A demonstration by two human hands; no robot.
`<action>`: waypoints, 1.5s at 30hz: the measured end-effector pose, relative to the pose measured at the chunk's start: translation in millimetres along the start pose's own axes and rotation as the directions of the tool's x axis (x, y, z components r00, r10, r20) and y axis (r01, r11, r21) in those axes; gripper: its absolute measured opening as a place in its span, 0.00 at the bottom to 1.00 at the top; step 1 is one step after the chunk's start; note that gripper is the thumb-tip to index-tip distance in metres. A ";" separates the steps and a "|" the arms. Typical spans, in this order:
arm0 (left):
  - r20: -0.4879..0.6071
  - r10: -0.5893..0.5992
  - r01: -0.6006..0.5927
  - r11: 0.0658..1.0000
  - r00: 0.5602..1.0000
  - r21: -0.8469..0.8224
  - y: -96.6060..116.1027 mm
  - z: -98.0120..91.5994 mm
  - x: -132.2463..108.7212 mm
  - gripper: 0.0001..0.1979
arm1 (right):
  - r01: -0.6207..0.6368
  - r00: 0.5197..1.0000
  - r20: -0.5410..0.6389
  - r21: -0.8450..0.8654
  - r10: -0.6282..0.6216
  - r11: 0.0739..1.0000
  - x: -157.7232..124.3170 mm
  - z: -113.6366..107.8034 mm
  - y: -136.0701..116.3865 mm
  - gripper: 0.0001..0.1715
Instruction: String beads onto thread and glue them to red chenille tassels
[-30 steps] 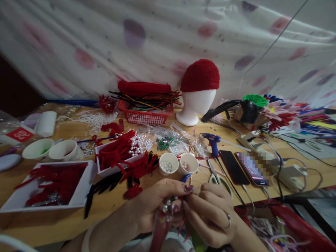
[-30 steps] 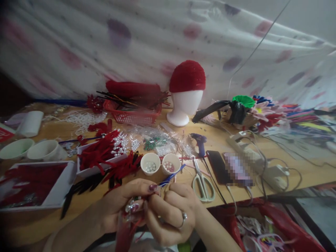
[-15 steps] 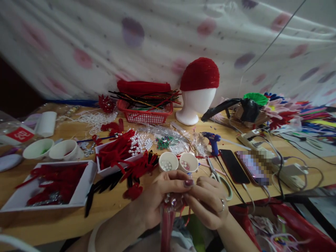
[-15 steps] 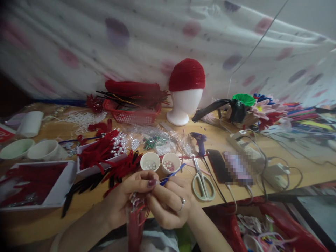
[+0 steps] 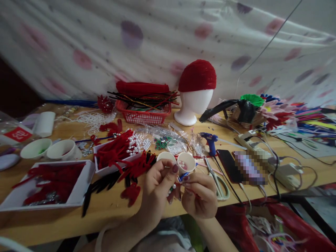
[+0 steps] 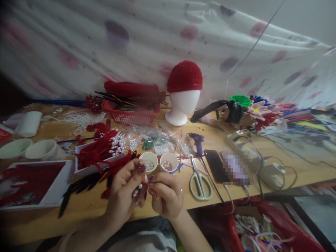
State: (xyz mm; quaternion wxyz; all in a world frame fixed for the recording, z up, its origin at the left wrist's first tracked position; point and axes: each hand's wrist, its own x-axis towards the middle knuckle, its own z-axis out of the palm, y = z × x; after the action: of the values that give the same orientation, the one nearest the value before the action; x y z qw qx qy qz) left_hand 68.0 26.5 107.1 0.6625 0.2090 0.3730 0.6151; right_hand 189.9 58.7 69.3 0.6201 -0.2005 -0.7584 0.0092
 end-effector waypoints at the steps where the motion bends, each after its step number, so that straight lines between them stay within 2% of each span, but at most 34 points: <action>1: -0.017 0.064 -0.063 0.996 0.998 0.058 -0.7 -1.0 -0.5 0.25 | -0.021 0.999 -0.028 0.000 0.021 1.000 -1.1 3.3 -1.6 0.08; 4: -0.071 0.241 -0.219 0.948 0.968 0.229 -1.2 -2.9 -1.2 0.21 | -0.141 0.980 -0.133 0.062 0.148 0.988 -1.3 14.7 -8.2 0.07; 6: -0.085 0.333 -0.290 0.900 0.939 0.326 -0.7 -3.5 -0.4 0.17 | -0.258 0.945 -0.165 0.158 0.283 0.953 1.0 21.0 -12.9 0.07; 8: -0.080 0.385 -0.328 0.863 0.919 0.384 0.2 -4.0 1.6 0.13 | -0.376 0.905 -0.118 0.233 0.410 0.897 4.8 24.0 -16.3 0.08; 11: -0.077 0.384 -0.324 0.858 0.920 0.398 1.7 -5.2 5.8 0.11 | -0.485 0.862 -0.031 0.240 0.506 0.841 10.3 21.7 -17.0 0.07; 17: -0.039 0.399 -0.342 0.829 0.916 0.442 0.8 -10.4 12.2 0.09 | -0.486 0.874 0.112 0.187 0.473 0.854 13.5 11.5 -7.7 0.09; 19: -0.020 0.387 -0.335 0.822 0.922 0.461 -0.3 -12.8 13.6 0.08 | -0.495 0.869 0.121 0.171 0.480 0.852 13.0 11.2 -5.6 0.09; 25: -0.023 0.389 -0.330 0.809 0.921 0.486 2.9 -15.6 14.0 0.05 | -0.582 0.810 0.094 0.249 0.579 0.774 8.6 19.4 -8.5 0.07; 31: -0.127 0.275 -0.208 0.899 0.953 0.386 9.3 -12.3 10.8 0.08 | -0.663 0.741 0.098 0.267 0.665 0.700 8.6 29.8 -16.3 0.08; 35: -0.096 0.410 -0.322 0.822 0.907 0.470 7.8 -14.2 10.4 0.07 | -0.698 0.710 0.123 0.246 0.693 0.672 7.1 34.0 -17.8 0.10; 37: -0.083 0.471 -0.373 0.782 0.878 0.499 5.3 -16.4 9.9 0.07 | -0.689 0.722 0.129 0.224 0.679 0.690 5.2 34.8 -18.1 0.10; 40: -0.088 0.519 -0.421 0.770 0.850 0.479 1.0 -19.5 8.0 0.09 | -0.664 0.745 0.140 0.242 0.652 0.707 4.3 35.0 -19.7 0.08; 42: -0.086 0.527 -0.435 0.774 0.846 0.461 -0.8 -21.4 6.7 0.10 | -0.676 0.728 0.161 0.330 0.667 0.659 6.4 34.6 -21.5 0.08; 45: -0.076 0.487 -0.414 0.807 0.870 0.422 0.0 -24.2 6.7 0.10 | -0.725 0.647 0.227 0.480 0.728 0.495 13.5 32.5 -23.6 0.11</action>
State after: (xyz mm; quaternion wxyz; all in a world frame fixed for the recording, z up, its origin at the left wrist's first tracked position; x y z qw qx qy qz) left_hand 49.6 28.6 90.2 0.4048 0.3633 0.4862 0.6839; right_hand 150.3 48.9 80.6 0.5897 -0.3206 -0.5671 0.4773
